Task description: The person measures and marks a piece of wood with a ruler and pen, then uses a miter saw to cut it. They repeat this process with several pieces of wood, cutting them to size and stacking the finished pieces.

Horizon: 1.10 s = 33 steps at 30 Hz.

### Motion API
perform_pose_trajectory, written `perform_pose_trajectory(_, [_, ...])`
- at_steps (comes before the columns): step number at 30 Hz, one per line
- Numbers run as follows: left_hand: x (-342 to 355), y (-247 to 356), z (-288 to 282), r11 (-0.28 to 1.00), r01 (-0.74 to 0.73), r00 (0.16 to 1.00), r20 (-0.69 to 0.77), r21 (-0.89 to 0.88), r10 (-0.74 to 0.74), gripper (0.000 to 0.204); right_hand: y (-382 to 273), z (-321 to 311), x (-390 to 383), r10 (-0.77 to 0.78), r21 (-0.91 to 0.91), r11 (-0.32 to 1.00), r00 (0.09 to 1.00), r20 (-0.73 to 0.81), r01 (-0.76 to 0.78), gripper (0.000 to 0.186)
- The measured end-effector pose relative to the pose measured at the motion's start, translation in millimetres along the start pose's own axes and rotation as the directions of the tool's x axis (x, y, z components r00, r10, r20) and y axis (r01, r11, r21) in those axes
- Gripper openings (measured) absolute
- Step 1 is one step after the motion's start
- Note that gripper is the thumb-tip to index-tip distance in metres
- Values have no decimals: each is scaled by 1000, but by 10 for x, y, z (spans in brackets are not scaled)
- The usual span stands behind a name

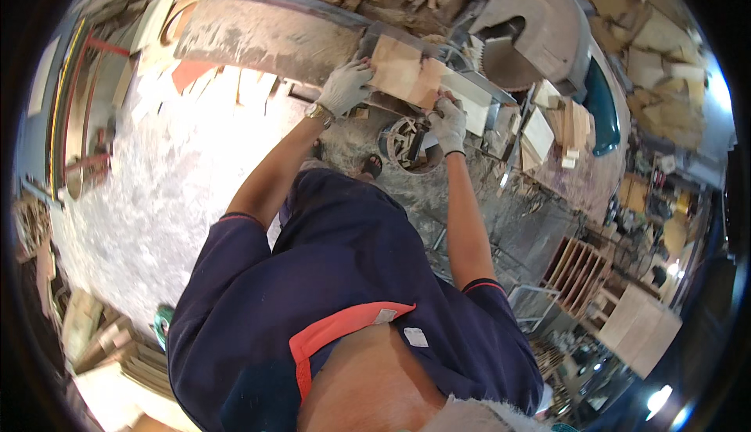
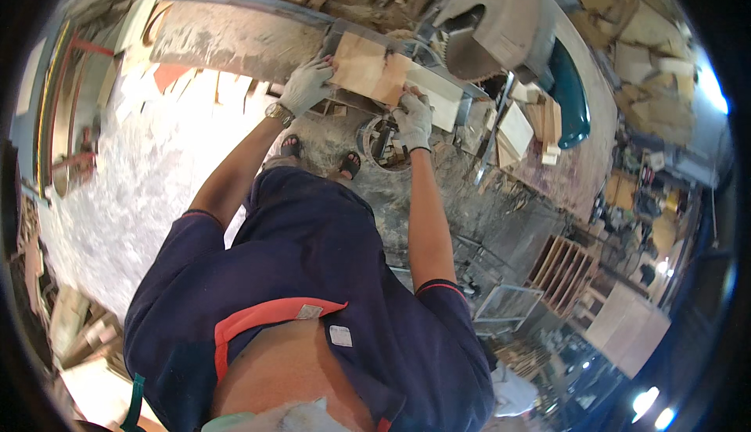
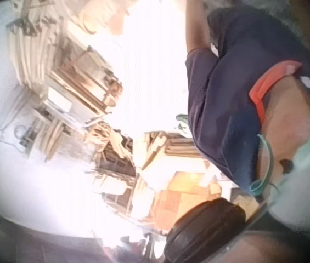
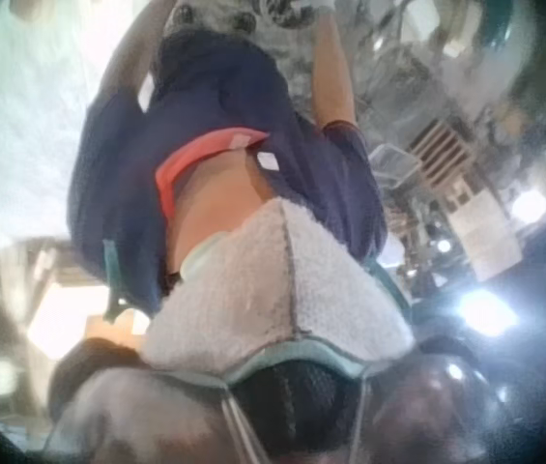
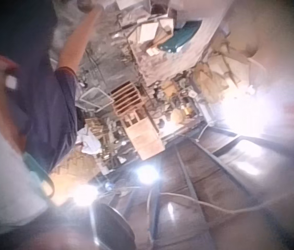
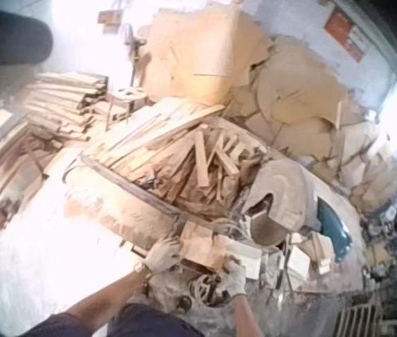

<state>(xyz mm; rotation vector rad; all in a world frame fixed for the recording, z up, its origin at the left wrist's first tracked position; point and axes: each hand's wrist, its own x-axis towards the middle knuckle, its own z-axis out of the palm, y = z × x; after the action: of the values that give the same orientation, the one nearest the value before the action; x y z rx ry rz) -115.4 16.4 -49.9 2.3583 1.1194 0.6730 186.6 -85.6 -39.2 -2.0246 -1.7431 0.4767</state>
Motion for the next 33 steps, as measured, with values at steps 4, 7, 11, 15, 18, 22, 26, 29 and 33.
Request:
perform_pose_trajectory(4, [73, 103, -166, 996, 20, 989, 142, 88, -32, 45, -76, -77, -1, -30, -112, 993, 1000, 8, 30, 48])
perform_pose_trajectory(7, [77, 236, -145, 954, 37, 982, 165, 297, -89, 48, -59, -47, -30, -76, -35, 997, 996, -44, 75, 42])
perform_pose_trajectory(11, [132, 219, 127, 860, -241, 970, 143, 449, 197, 60, -7, 78, -23, -125, 30, 991, 986, -108, 129, 36])
perform_pose_trajectory(15, [362, 102, 299, 707, -286, 927, 374, 647, 31, 93, -18, 239, 56, -31, 281, 957, 992, -123, 65, 33])
perform_pose_trajectory(18, [505, 217, 222, 651, -344, 929, 347, 677, 129, 70, -22, 345, 108, 29, 131, 991, 991, -130, -12, 36])
perform_pose_trajectory(22, [509, 550, 4, 697, -307, 923, 381, 648, 53, 67, -29, 372, 133, 4, -5, 1000, 994, -112, -5, 44])
perform_pose_trajectory(26, [597, 582, -193, 877, -236, 918, 392, 418, 61, 68, -84, 295, 91, 116, 116, 988, 989, -90, -105, 45])
perform_pose_trajectory(29, [608, 454, -258, 913, -177, 945, 324, 368, 52, 73, -125, 243, 89, 58, 7, 998, 996, -71, -58, 49])
perform_pose_trajectory(33, [548, 359, -265, 945, 13, 946, 303, 326, -118, 78, -102, 272, 112, 85, 72, 994, 995, -59, -80, 50])
